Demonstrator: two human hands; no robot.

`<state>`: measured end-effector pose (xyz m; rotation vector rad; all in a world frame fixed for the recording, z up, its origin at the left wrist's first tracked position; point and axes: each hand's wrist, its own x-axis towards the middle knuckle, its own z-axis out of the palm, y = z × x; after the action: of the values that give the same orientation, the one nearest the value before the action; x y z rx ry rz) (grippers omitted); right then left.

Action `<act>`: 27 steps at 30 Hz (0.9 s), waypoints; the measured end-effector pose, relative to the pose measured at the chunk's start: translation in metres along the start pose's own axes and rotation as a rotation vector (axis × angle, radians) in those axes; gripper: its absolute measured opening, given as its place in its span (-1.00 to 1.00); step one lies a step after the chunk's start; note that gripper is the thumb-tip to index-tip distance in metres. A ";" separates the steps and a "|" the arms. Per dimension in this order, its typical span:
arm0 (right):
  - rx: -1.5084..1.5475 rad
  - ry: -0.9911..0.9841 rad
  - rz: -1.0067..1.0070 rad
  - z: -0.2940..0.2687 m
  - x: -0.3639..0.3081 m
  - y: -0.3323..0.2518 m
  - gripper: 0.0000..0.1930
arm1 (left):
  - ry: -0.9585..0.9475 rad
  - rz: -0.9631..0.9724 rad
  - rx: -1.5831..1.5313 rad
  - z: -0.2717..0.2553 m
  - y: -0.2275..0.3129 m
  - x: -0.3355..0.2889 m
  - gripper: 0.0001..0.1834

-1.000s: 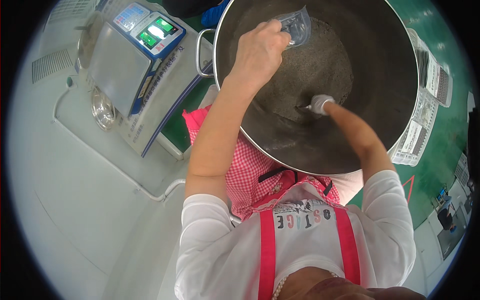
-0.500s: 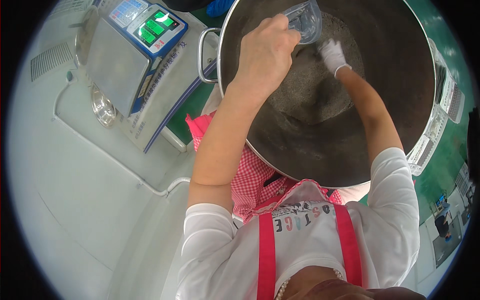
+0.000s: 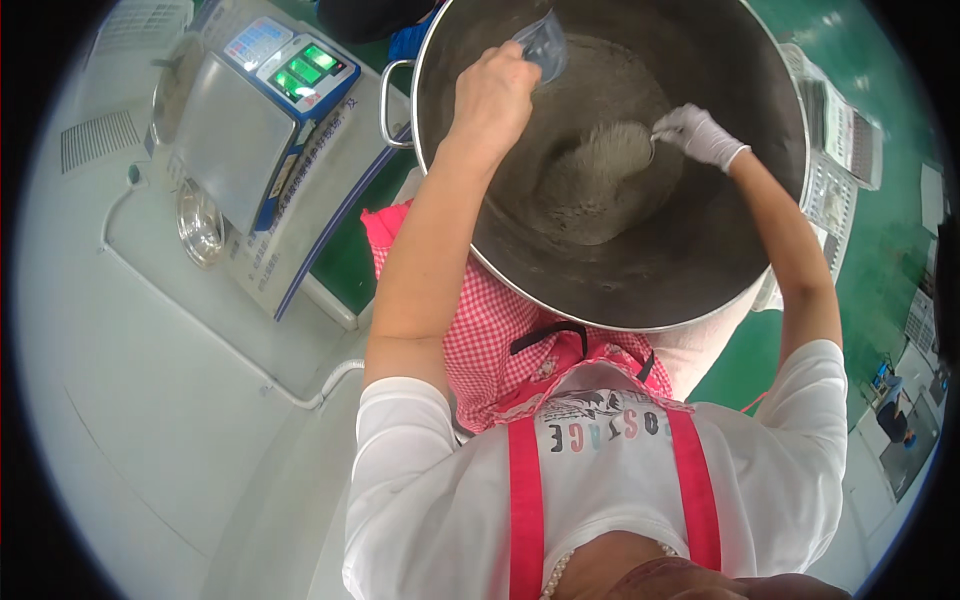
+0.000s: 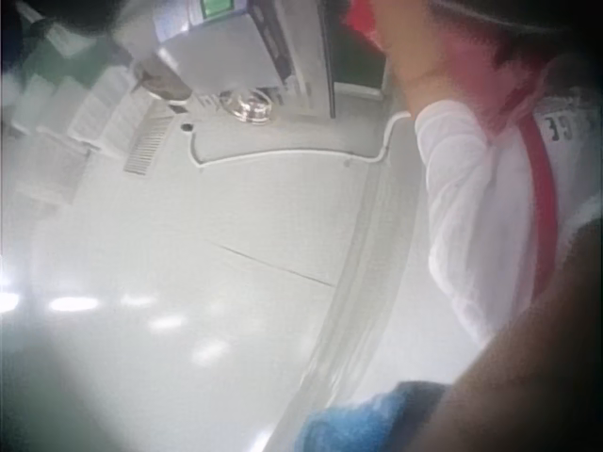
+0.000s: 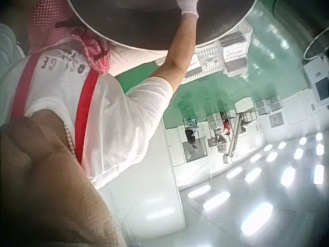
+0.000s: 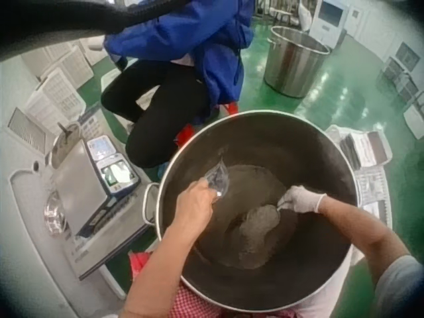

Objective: The person scoops a dark granular substance from a large metal pot into small white packets using a metal scoop. The packets are then placed into a white plastic basket. Another person in a blue uniform is visible in the background performing a similar task.

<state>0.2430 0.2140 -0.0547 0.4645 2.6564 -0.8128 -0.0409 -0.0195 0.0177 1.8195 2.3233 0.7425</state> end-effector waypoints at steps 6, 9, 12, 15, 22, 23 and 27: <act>-0.062 0.243 0.032 -0.143 -0.032 -0.044 -0.80 | -0.280 0.160 0.160 0.024 0.009 -0.008 -0.88; -0.250 0.314 -0.018 -0.171 -0.036 -0.091 -0.83 | -0.270 0.226 0.106 0.044 0.008 -0.014 -0.82; -0.546 0.372 -0.137 -0.163 -0.027 -0.125 -0.84 | -0.281 0.326 0.019 0.048 0.019 -0.013 -0.82; -0.916 0.189 -0.040 -0.142 -0.008 -0.165 -0.91 | -0.270 0.396 -0.029 0.049 0.026 -0.015 -0.86; -1.175 0.128 -0.144 -0.138 -0.003 -0.221 -0.92 | -0.255 0.426 0.012 0.052 0.028 -0.015 -0.88; -1.179 0.140 -0.148 -0.138 -0.003 -0.220 -0.92 | -0.244 0.432 0.011 0.051 0.029 -0.015 -0.89; -1.202 0.169 -0.168 -0.136 -0.005 -0.229 -0.93 | -0.206 0.438 -0.008 0.049 0.029 -0.013 -0.89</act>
<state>0.1288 0.1121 0.1634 -0.0266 2.7565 0.8501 0.0068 -0.0117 -0.0153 2.3097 1.8141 0.5686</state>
